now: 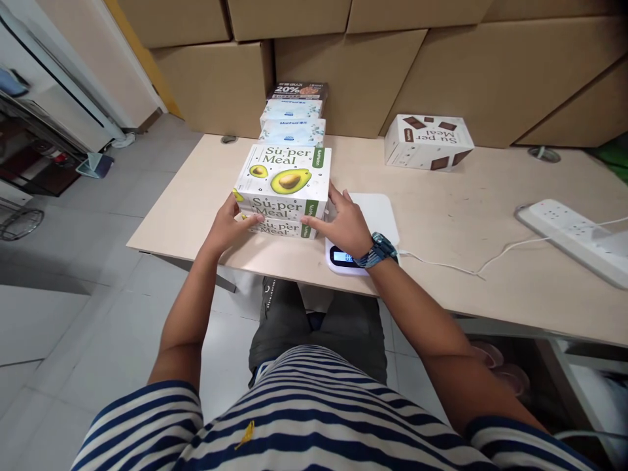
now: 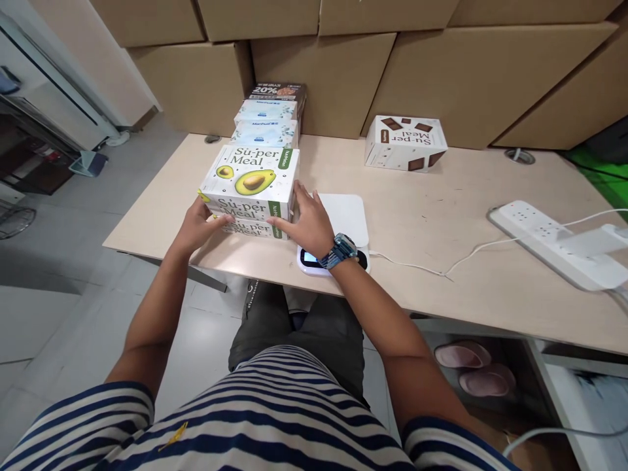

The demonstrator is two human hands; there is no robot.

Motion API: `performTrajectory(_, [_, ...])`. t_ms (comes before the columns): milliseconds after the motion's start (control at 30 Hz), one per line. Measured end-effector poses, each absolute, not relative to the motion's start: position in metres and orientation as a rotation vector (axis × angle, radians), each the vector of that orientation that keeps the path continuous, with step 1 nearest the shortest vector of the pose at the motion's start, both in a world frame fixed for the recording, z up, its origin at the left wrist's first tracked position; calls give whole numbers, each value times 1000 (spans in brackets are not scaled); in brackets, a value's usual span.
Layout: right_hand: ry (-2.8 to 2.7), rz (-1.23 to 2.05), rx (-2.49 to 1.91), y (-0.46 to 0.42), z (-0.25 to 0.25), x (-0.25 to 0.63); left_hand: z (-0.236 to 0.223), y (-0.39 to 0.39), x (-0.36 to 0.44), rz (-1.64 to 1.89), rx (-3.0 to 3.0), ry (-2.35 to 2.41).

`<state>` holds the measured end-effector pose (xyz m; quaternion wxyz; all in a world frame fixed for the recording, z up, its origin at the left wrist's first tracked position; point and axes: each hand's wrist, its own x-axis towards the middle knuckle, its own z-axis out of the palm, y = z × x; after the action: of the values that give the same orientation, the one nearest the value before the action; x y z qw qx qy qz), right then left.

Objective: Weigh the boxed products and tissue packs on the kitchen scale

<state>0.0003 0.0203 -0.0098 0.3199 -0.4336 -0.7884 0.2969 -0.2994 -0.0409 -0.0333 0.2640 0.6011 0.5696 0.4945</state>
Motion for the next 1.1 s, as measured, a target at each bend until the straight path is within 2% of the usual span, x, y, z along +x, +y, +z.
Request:
performTrajectory(267, [-2049,795,-1042,22,-20,-5,-54,-54,-274,1484,1413,1334])
performTrajectory(700, [-2023,857,-1051,22,-23,-2,-40,-64,-269,1315,1483,1845])
performTrajectory(1100, [-2008,819,-1058,21,-26,-1,-55,-60,-272,1302,1534,1777])
